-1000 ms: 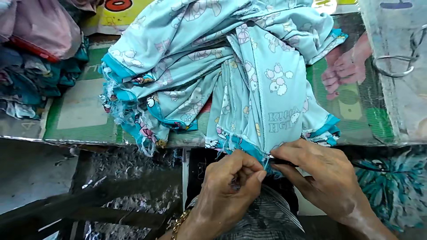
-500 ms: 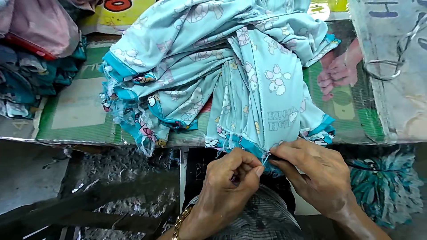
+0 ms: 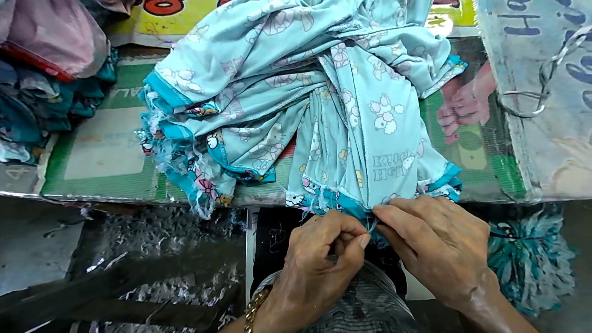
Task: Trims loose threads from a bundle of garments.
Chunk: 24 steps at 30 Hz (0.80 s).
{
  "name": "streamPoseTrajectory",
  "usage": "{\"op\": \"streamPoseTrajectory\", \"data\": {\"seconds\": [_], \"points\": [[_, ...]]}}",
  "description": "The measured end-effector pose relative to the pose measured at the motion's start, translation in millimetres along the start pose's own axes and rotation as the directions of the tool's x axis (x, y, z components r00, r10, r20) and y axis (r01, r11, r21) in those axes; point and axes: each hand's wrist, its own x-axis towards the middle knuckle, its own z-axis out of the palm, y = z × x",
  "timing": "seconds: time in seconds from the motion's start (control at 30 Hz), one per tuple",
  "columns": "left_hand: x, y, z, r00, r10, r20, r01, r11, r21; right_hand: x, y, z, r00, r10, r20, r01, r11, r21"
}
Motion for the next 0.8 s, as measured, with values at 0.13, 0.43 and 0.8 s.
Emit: {"op": "streamPoseTrajectory", "data": {"seconds": [0.13,0.43,0.8], "points": [[0.4,-1.0,1.2,1.0,0.017,-0.004,-0.017,1.0,0.026,3.0,2.1,1.6,1.0,-0.016,0.009,0.016,1.0,0.023],[-28.3,-4.0,-47.5,0.907,-0.027,0.421,-0.125,0.935,0.331,-8.0,-10.9,-27.2,0.944,-0.101,0.313,0.07,0.992,0.108],[5.3,1.9,-48.8,0.945,0.286,0.158,-0.326,0.8,0.503,5.5,3.5,-19.4,0.994,0.025,0.107,-0.025,1.0,-0.003]]}}
